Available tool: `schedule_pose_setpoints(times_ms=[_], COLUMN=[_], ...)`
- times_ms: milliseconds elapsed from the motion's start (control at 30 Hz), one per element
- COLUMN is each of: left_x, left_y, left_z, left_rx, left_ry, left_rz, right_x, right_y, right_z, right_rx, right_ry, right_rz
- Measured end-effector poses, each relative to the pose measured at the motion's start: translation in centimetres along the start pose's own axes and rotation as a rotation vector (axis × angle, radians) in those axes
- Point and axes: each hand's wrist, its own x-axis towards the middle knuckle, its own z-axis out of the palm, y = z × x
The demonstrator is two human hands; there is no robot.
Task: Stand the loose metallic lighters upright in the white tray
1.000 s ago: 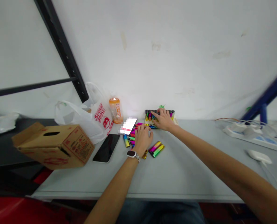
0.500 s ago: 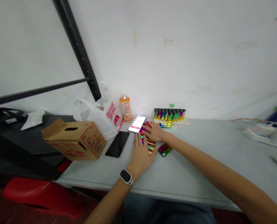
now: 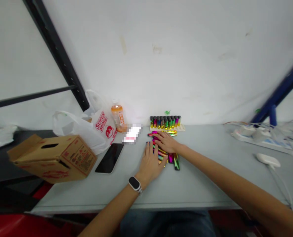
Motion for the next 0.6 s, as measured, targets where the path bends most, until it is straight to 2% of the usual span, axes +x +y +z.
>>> schedule_pose_setpoints(times_ms=[167, 333, 433, 600], left_x=[2.7, 5.2, 6.5, 7.2], left_y=[0.8, 1.0, 1.0, 0.7], left_z=[0.3, 0.8, 0.9, 0.4], left_rx=[0.001, 0.038, 0.052, 0.053], left_ry=[0.092, 0.094, 0.100, 0.114], left_rz=[0.054, 0.045, 0.052, 0.072], right_x=[-2.9, -5.9, -5.4, -2.6], right_y=[-0.6, -1.9, -1.5, 0.1], right_z=[-2.0, -2.3, -1.8, -1.3], right_rx=[0.036, -0.081, -0.163, -0.218], right_ry=[0.187, 0.246, 0.283, 0.356], right_rz=[0.210, 0.274, 0.382, 0.500])
